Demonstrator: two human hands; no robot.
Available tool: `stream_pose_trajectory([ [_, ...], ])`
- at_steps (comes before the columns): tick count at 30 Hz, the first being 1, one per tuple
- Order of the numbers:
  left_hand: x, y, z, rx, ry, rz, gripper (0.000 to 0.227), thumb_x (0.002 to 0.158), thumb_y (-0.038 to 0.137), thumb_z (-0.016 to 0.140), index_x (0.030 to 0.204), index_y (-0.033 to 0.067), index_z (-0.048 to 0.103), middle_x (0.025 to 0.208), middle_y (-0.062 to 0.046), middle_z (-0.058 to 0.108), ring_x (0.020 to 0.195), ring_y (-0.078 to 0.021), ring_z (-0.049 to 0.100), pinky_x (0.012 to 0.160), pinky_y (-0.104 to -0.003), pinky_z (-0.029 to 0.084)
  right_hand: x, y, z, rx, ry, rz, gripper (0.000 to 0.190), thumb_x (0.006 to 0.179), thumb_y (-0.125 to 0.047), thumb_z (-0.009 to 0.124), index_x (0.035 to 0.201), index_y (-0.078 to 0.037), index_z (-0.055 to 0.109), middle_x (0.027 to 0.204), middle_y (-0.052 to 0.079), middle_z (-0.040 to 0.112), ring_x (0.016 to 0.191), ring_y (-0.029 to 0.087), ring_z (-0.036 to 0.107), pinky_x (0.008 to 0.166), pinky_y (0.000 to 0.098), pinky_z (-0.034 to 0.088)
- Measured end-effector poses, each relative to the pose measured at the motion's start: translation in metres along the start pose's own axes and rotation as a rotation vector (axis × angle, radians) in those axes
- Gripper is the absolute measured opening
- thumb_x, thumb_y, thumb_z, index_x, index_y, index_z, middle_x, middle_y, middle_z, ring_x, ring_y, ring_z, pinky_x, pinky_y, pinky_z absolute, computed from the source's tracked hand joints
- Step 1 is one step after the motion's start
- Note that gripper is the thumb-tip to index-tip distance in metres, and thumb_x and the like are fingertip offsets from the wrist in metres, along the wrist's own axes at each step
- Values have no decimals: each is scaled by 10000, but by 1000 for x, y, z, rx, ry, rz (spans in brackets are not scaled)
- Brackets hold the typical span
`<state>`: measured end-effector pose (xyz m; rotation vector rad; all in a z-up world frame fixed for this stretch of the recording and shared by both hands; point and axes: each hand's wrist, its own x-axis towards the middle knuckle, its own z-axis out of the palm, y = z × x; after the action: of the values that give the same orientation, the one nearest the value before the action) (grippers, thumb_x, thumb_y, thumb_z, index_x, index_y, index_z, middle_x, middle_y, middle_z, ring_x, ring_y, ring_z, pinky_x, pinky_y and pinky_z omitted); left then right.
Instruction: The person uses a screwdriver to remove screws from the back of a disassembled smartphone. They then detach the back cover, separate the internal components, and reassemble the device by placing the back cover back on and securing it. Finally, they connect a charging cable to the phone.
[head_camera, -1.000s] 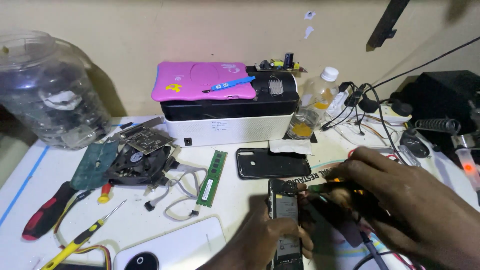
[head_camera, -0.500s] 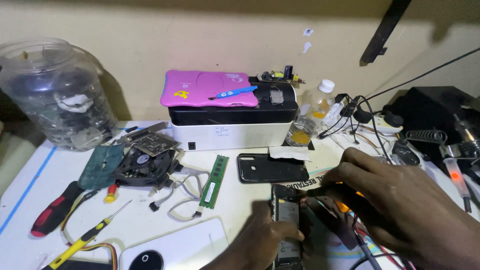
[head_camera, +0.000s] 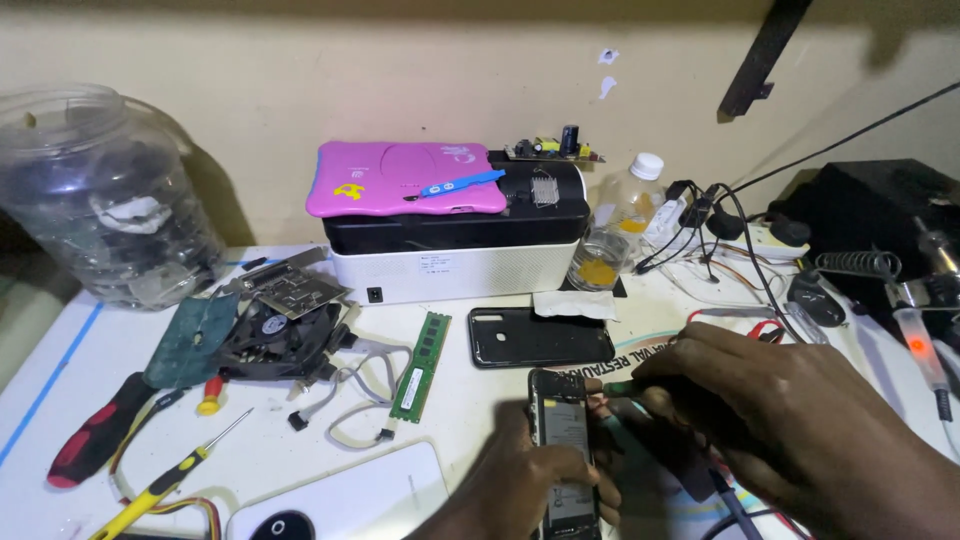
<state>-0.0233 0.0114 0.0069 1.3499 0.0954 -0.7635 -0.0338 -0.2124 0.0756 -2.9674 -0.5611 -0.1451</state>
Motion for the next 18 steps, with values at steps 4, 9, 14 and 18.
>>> stream_pose_trajectory([
  [4, 28, -51, -30, 863, -88, 902, 229, 782, 261, 876, 993, 188, 822, 1410, -223, 412, 1324, -425, 508, 1156, -421, 452, 1, -4, -9, 76, 1, -86, 579, 684, -325, 747, 1258, -358, 682, 1018, -112, 751, 737, 194, 766, 533, 412, 545],
  [9, 5, 7, 5, -311, 52, -9, 467, 680, -131, 554, 1135, -65, 472, 882, -282, 667, 671, -385, 675, 651, -457, 582, 8, -2, 12, 440, 318, 231, 272, 847, -334, 691, 977, -235, 909, 991, -74, 922, 962, 93, 819, 876, 283, 541],
  [14, 27, -5, 5, -669, 175, 92, 563, 648, -213, 509, 1193, -130, 623, 809, -331, 641, 639, -460, 638, 591, -497, 569, 23, 17, 71, 521, 360, 231, 269, 916, -233, 630, 1119, -166, 793, 1040, -6, 837, 966, 139, 762, 854, 288, 539],
  [18, 28, 1, 5, -747, 250, 82, 515, 713, -221, 492, 1187, -119, 663, 829, -310, 656, 648, -462, 642, 617, -515, 555, 27, 21, 89, 433, 301, 163, 304, 923, -279, 610, 1178, -208, 760, 1085, 0, 807, 982, 179, 760, 835, 338, 566],
])
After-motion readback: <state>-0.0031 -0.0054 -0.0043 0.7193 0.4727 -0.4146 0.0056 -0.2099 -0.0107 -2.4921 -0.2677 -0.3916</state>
